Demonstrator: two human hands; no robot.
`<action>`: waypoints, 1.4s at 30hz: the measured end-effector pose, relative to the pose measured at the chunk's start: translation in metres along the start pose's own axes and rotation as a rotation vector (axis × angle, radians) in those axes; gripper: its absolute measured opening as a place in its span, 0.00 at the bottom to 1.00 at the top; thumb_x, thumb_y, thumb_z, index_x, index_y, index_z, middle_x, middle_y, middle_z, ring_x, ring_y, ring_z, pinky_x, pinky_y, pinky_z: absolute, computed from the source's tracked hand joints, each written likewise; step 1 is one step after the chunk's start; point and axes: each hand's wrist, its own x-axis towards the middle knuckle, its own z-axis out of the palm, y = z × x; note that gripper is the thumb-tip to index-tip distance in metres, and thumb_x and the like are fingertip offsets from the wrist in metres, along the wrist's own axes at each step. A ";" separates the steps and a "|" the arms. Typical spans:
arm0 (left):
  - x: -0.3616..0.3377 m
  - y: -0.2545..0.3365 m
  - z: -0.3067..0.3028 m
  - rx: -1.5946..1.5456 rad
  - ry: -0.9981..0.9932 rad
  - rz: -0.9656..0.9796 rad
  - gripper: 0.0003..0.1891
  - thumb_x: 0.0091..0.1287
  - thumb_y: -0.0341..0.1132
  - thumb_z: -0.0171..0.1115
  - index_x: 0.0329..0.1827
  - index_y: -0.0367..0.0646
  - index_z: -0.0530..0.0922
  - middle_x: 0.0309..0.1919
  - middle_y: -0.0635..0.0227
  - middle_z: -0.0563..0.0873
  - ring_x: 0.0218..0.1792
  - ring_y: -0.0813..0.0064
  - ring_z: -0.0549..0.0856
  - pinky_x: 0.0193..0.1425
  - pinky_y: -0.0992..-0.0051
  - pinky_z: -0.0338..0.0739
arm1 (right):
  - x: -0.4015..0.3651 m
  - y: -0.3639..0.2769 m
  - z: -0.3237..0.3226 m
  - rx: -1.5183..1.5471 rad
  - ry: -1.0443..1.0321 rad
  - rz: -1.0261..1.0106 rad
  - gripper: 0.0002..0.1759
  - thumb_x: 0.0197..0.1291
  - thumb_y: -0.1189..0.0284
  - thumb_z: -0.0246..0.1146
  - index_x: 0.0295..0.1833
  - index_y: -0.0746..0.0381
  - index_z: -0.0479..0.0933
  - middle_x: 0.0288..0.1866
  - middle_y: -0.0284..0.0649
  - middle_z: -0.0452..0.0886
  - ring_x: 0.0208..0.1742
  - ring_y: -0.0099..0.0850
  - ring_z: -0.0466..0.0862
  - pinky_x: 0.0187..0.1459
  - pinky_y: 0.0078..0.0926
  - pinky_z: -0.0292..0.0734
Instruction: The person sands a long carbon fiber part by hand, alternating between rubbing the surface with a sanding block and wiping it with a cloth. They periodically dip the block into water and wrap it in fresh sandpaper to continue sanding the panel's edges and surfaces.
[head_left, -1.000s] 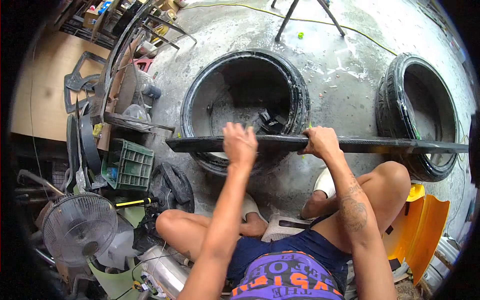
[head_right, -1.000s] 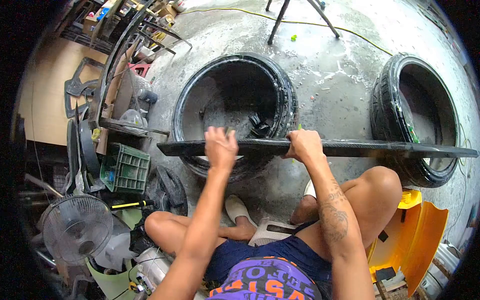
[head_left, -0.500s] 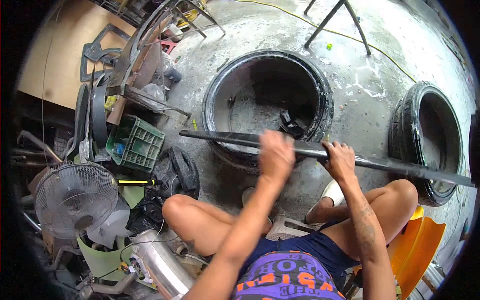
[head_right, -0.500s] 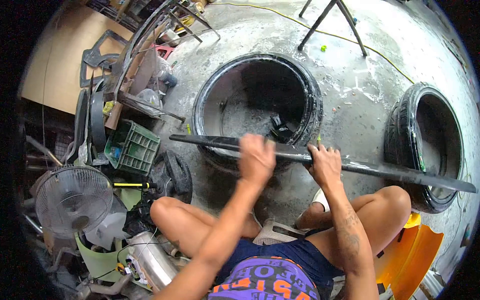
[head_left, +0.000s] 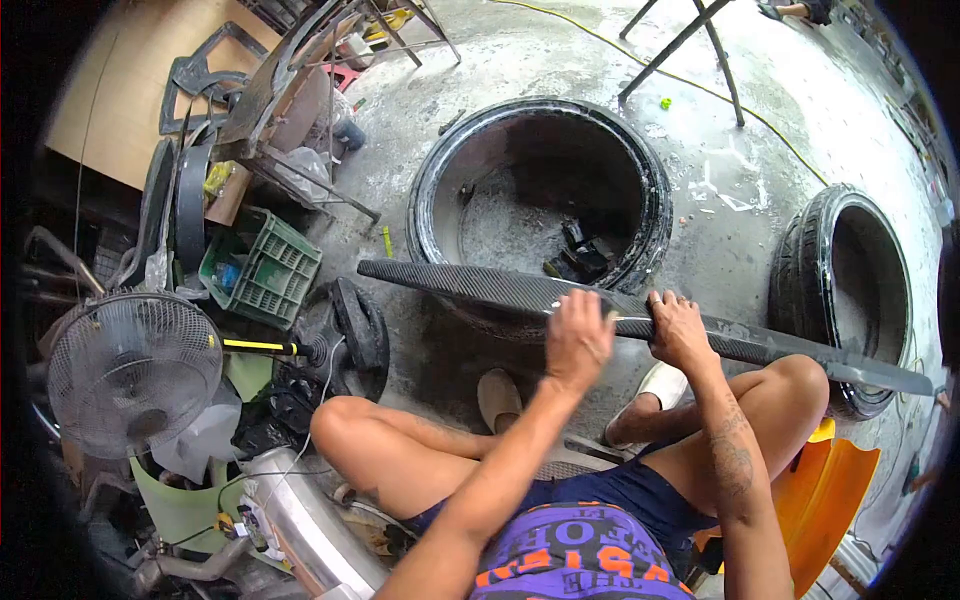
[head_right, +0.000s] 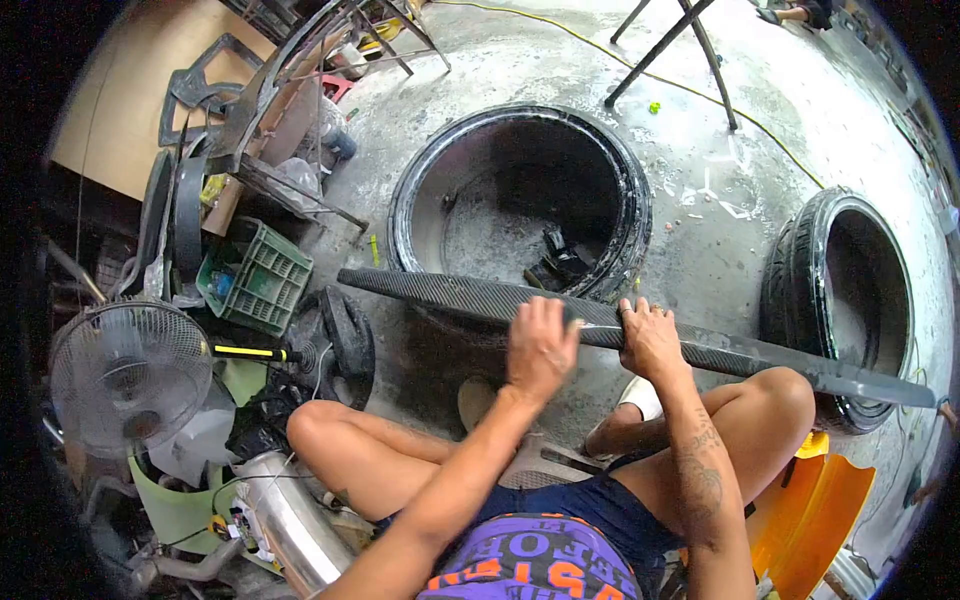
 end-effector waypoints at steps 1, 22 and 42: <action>0.003 -0.021 -0.013 -0.004 -0.025 -0.047 0.13 0.63 0.39 0.68 0.38 0.38 0.78 0.37 0.52 0.79 0.43 0.51 0.77 0.48 0.54 0.72 | 0.000 -0.001 0.000 -0.009 -0.004 -0.002 0.33 0.50 0.73 0.67 0.66 0.62 0.71 0.54 0.52 0.78 0.57 0.51 0.81 0.56 0.52 0.74; 0.031 -0.163 -0.059 0.202 0.304 -0.294 0.15 0.70 0.40 0.65 0.48 0.36 0.78 0.48 0.51 0.80 0.49 0.46 0.78 0.55 0.52 0.71 | 0.064 -0.078 0.025 -0.015 0.264 -0.050 0.24 0.54 0.75 0.64 0.59 0.63 0.75 0.51 0.47 0.76 0.57 0.45 0.77 0.53 0.49 0.71; 0.014 -0.132 -0.037 0.131 0.012 -0.236 0.15 0.72 0.40 0.60 0.44 0.35 0.72 0.44 0.47 0.74 0.45 0.46 0.77 0.52 0.53 0.73 | 0.058 -0.083 0.023 -0.026 0.141 -0.049 0.25 0.57 0.77 0.61 0.63 0.64 0.72 0.54 0.43 0.77 0.61 0.45 0.78 0.57 0.55 0.70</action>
